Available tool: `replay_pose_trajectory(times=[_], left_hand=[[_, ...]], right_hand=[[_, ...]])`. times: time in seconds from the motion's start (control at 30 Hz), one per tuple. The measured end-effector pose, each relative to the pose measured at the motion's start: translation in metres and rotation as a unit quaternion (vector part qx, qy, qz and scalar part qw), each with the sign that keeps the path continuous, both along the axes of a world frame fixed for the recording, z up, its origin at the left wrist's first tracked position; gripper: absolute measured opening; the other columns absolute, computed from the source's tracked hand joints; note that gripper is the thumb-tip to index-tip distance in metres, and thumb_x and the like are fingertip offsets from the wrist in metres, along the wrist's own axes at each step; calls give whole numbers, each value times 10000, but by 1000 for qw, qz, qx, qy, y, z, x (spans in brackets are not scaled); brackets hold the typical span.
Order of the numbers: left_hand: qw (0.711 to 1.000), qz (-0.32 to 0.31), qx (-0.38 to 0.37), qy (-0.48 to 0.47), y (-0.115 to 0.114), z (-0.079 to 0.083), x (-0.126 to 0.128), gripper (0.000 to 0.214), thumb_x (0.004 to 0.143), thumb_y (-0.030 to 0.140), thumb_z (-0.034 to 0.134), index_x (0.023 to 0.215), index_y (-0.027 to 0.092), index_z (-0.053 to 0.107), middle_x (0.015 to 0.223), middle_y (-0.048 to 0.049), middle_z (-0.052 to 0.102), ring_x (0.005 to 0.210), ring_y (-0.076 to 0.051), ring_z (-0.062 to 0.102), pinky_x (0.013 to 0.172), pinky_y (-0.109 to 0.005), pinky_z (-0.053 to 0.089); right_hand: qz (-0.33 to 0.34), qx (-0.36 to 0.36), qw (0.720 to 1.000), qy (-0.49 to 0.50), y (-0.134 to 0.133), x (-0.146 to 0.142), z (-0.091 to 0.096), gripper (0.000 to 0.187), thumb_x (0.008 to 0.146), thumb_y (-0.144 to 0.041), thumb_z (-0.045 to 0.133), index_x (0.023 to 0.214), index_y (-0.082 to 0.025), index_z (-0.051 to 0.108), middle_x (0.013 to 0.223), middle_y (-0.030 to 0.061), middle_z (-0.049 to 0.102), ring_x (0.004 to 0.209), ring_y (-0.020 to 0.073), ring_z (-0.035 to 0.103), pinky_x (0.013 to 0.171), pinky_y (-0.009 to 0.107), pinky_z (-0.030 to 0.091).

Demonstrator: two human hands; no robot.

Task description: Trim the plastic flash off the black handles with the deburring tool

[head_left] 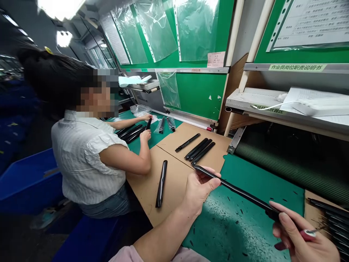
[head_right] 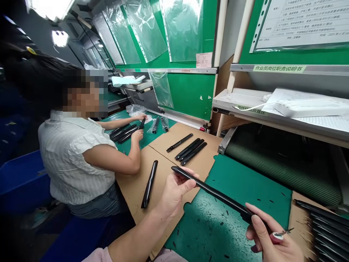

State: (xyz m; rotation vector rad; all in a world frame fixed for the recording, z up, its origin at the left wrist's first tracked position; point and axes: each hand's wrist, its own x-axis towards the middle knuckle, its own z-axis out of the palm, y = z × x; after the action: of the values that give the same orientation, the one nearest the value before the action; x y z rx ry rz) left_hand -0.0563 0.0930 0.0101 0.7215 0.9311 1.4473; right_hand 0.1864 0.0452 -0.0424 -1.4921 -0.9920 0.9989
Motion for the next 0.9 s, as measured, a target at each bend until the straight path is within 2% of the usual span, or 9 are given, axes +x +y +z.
replay_pose_trajectory(times=[0.2,0.37,0.5,0.6,0.7,0.8,0.9], left_hand=[[1000,-6,15,11,-4,3,-3,339,653,224,854,912,140,652,916,-79,732,886,-183,667,832,-322,534],[999,-30,1,10,-1,-7,-3,369,667,237,849,953,143,636,934,-87,732,919,-191,659,856,-329,517],[993,-102,-35,-40,0,-21,6,327,746,298,794,973,154,607,997,-106,729,939,-204,665,857,-345,514],[987,-100,-65,-106,4,-26,8,288,807,345,733,983,171,586,1022,-98,727,921,-204,682,869,-376,526],[984,-75,-78,-141,12,-26,2,300,800,350,740,983,164,593,1016,-95,731,932,-196,688,892,-364,529],[984,-56,-85,-148,20,-25,-4,313,784,354,756,977,161,603,1001,-87,736,922,-190,693,881,-349,540],[983,-57,-95,-147,23,-25,-4,333,769,353,770,981,161,600,978,-84,740,918,-197,696,886,-360,543]], right_hand=[[8,-28,999,28,-2,6,-2,634,738,-596,730,1194,-159,683,545,13,542,489,152,499,387,247,422],[15,-38,999,19,-2,3,-6,622,753,-592,714,1207,-169,677,573,25,570,481,143,461,390,253,400],[44,-20,998,-50,-2,-18,7,577,798,-578,681,1232,-199,667,601,25,600,501,127,441,430,239,388],[66,-3,998,20,1,-32,23,590,858,-557,624,1327,-201,590,547,1,568,482,122,441,432,227,378],[29,15,992,125,8,-33,32,555,854,-527,644,1293,-191,601,684,36,646,490,118,497,384,210,364],[-26,35,989,141,15,-28,30,460,812,-502,703,1128,-169,680,906,86,684,500,95,508,343,194,349],[-25,32,991,125,19,-28,24,480,802,-533,699,1110,-165,690,843,75,680,486,99,508,337,195,357]])
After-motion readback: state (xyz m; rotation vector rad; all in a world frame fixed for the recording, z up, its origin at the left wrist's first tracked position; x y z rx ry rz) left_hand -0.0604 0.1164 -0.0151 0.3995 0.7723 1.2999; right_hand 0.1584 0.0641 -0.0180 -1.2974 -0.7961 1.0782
